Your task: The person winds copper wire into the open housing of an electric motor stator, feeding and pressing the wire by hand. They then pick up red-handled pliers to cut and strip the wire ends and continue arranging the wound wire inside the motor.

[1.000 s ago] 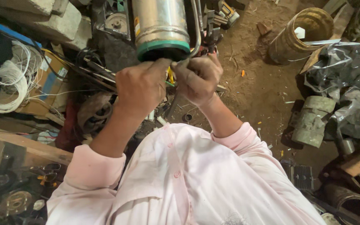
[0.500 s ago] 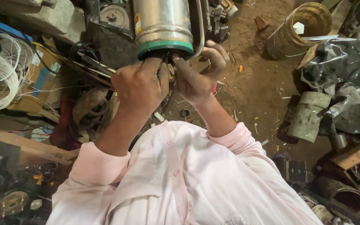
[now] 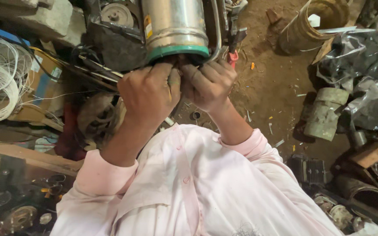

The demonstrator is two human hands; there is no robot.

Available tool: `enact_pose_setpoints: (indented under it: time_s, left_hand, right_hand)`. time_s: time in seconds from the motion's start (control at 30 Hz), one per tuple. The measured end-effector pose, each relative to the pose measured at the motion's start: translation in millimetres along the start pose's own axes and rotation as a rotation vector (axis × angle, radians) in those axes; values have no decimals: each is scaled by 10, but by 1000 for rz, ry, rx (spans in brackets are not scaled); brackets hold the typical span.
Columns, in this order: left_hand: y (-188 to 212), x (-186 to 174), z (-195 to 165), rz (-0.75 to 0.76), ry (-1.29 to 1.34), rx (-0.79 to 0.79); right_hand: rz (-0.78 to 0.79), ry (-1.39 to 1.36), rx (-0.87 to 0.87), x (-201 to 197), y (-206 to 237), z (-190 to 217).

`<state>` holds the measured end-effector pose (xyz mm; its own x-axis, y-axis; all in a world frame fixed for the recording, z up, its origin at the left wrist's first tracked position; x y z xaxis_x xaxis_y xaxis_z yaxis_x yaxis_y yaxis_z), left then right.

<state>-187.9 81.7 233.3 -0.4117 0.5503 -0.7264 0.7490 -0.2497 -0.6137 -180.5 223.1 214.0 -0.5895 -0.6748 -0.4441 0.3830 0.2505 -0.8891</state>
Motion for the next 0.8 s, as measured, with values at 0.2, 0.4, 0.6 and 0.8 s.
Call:
enact_pose_setpoints:
  time_s: [0.2,0.4,0.6,0.8]
  left_hand:
    - [55,25,17,-34,-7,113]
    - [76,-139,-77,-191,-84,401]
    - [-35,-116,11,104,85,206]
    - [-107,-53,-32,231,-114,48]
  right_hand:
    - [4,90,81,-10,-91,108]
    - [24,116,119,3,-115,179]
    - [-30,66,172,-18,47,195]
    - [-100,-182,245,-30,233,111]
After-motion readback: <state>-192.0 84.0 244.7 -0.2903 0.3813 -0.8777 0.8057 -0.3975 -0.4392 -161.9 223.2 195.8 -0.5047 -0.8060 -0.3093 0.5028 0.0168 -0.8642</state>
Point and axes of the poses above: each hand's wrist, its own y-axis away from the middle knuckle, its own x-axis out of the palm, z = x × y, the point moved 7 cm from there along -y, towards the middle knuckle, and after that the axes turned 4 degrees about z, right-handed, at the moved point
